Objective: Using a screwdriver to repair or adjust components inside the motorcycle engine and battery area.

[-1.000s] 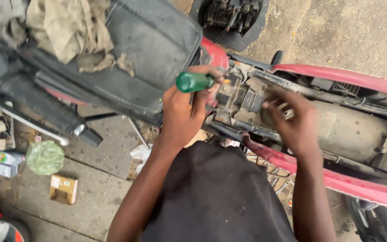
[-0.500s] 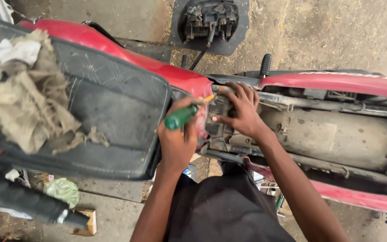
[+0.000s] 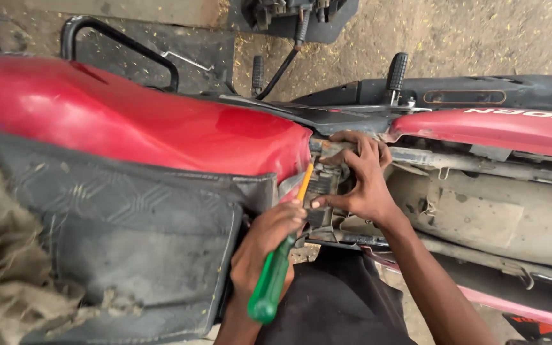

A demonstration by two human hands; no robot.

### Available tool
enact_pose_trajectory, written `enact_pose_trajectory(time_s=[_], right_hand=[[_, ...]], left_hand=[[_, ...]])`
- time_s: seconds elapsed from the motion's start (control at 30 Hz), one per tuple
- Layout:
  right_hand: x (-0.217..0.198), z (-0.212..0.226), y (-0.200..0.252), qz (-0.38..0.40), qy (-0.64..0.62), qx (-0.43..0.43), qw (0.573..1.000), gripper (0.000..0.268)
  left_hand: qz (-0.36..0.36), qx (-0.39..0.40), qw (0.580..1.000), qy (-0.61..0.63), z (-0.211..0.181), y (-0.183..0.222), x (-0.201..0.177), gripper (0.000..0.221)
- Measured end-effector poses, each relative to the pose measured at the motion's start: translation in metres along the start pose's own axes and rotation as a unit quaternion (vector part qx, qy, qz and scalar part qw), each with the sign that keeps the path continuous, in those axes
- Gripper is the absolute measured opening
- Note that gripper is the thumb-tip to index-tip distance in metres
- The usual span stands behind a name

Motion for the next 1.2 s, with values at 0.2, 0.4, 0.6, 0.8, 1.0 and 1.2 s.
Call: enact_pose_trajectory(time_s=[0.2, 0.4, 0.6, 0.8, 1.0, 1.2], right_hand=[[-0.002, -0.008, -0.006, -0.009, -0.019, 0.009, 1.0, 0.072], [-0.008, -0.012, -0.008, -0.013, -0.033, 0.008, 0.999, 0.072], [-0.006, -0.012, -0.007, 0.003, -0.054, 0.016, 0.998, 0.068], [-0.007, -0.015, 0.001, -0.033, -0.058, 0.013, 0.998, 0.051], [-0.016, -0.011, 0.002, -0.026, -0.079, 0.006, 0.996, 0.048], [-0.016, -0.011, 0.009, -0.042, -0.065, -0.006, 0.997, 0.045]], left_hand=[[-0.014, 0.042, 0.999, 0.0, 0.009, -0.003, 0.007, 0.022], [-0.005, 0.052, 0.999, -0.012, 0.012, -0.005, 0.013, 0.026], [0.091, 0.056, 0.989, -0.098, -0.018, -0.043, 0.026, 0.032], [0.141, 0.018, 0.98, -0.138, -0.033, -0.057, 0.053, 0.043], [0.112, 0.009, 0.981, -0.161, -0.028, -0.052, 0.054, 0.038], [0.089, -0.012, 0.981, -0.17, -0.032, -0.051, 0.055, 0.034]])
Point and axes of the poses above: each hand's wrist, its own y-axis away from the middle knuckle, its own x-axis out of the palm, z = x × y, the point moved 9 cm from there along -y, towards the middle knuckle, and after that the axes turned 9 degrees about z, right-handed, at the moved point
